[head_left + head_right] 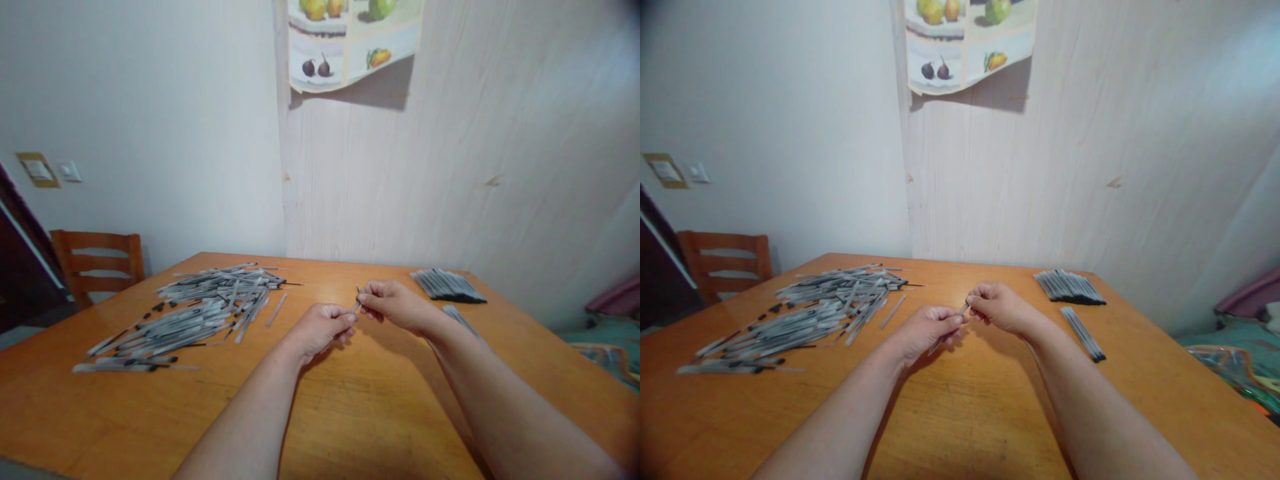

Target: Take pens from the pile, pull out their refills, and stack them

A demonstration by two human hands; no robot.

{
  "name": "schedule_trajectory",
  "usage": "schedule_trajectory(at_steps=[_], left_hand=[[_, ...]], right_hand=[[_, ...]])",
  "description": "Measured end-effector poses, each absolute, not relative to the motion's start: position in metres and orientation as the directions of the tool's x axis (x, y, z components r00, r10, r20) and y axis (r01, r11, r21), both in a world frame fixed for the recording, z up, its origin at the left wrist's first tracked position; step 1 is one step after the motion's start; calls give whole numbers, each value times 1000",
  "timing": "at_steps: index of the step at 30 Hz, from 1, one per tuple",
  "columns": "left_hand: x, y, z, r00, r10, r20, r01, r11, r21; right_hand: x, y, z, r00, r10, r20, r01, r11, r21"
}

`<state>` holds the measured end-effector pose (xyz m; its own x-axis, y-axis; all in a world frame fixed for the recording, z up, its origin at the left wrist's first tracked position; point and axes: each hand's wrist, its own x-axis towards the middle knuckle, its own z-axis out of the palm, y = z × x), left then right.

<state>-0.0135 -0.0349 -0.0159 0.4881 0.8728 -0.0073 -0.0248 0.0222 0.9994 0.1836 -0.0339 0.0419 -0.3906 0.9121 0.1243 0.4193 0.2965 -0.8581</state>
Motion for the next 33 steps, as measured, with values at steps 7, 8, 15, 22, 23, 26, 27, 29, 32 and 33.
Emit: schedule_trajectory(at_steps=[7,8,15,22,23,26,27,29,32,33], left_hand=[[-13,-39,-13,487,873,7,3,-10,1000],[-13,-40,-12,487,873,21,11,-30,999],[-12,-43,-7,505,860,74,11,-92,996],[-13,-42,-6,474,880,11,-12,-7,1000],[-13,-41,-7,476,880,15,-22,-5,1000],[-14,-39,-8,484,875,26,-45,-5,999],[-14,-39,-8,483,875,25,-43,-4,999],[-14,-39,-7,480,877,17,-32,-2,999],[-13,-41,-6,482,876,14,-3,-15,1000],[-13,-41,-6,485,874,17,6,-23,1000]], right_hand=[[179,-36,43,-345,921,182,613,368,-699],[178,-36,42,-346,917,200,631,385,-673],[174,-27,28,-365,884,292,581,461,-671],[180,-31,38,-316,906,281,482,408,-776],[182,-32,40,-336,904,265,437,398,-807],[187,-35,44,-403,890,214,345,364,-865],[188,-35,44,-423,881,210,335,367,-867],[189,-35,43,-445,870,211,343,384,-858],[188,-34,41,-413,887,207,425,389,-817],[187,-34,40,-395,894,212,465,394,-793]])
